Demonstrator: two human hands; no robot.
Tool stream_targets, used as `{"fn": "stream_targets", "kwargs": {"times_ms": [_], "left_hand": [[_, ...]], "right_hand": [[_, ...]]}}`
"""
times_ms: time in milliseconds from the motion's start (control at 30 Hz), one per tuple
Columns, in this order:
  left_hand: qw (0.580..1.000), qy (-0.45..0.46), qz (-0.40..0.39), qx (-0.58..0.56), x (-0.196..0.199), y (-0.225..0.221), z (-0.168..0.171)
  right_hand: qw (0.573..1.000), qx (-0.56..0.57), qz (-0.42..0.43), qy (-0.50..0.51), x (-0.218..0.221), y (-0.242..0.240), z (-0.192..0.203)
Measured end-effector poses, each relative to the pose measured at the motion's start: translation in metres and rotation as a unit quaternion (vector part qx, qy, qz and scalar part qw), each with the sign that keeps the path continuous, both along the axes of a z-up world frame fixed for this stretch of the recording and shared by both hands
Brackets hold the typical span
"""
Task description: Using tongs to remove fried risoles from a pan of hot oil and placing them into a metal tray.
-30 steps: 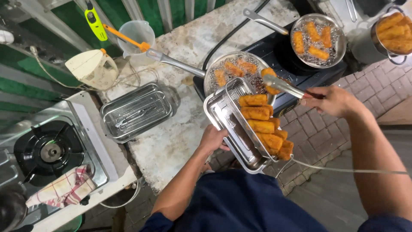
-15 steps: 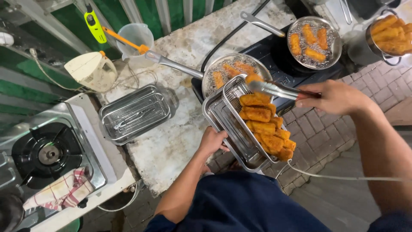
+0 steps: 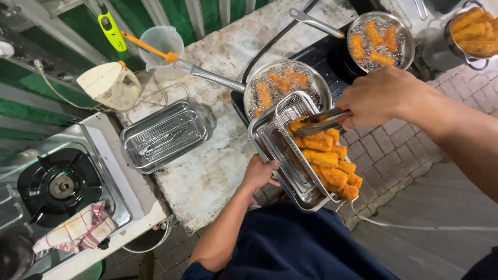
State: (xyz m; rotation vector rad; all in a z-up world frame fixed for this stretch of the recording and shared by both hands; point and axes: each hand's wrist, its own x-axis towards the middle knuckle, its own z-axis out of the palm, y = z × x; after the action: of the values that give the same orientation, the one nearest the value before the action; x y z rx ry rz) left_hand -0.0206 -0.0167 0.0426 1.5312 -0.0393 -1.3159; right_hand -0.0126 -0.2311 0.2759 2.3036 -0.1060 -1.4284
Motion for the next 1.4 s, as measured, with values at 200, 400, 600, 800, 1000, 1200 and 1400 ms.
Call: {"fn": "stream_targets", "kwargs": {"times_ms": [200,400,600,800,1000,1200,1400], "left_hand": [[1.000,0.017,0.014,-0.001,-0.004,-0.001,-0.013],[0.999,0.028,0.041,-0.009,-0.003,0.000,0.003],[0.999,-0.010,0.043,0.022,-0.006,0.006,-0.008],[0.997,0.002,0.073,0.020,-0.009,0.007,-0.009],[0.997,0.017,0.081,0.001,-0.017,0.010,-0.046],[0.996,0.019,0.088,0.010,-0.023,0.008,-0.045],[0.992,0.031,0.119,0.008,-0.028,0.009,-0.068]], "right_hand": [[1.000,-0.016,-0.002,-0.010,-0.001,0.002,0.003],[0.997,-0.023,-0.063,-0.028,-0.014,-0.013,0.024],[0.981,-0.027,-0.156,-0.112,-0.035,-0.108,0.001],[0.925,0.049,-0.308,-0.217,-0.033,-0.101,-0.097],[0.913,0.037,-0.195,-0.355,-0.030,-0.133,-0.214],[0.917,0.024,-0.126,-0.378,-0.016,-0.147,-0.271],[0.917,0.041,-0.209,-0.339,-0.022,-0.135,-0.243]]}}
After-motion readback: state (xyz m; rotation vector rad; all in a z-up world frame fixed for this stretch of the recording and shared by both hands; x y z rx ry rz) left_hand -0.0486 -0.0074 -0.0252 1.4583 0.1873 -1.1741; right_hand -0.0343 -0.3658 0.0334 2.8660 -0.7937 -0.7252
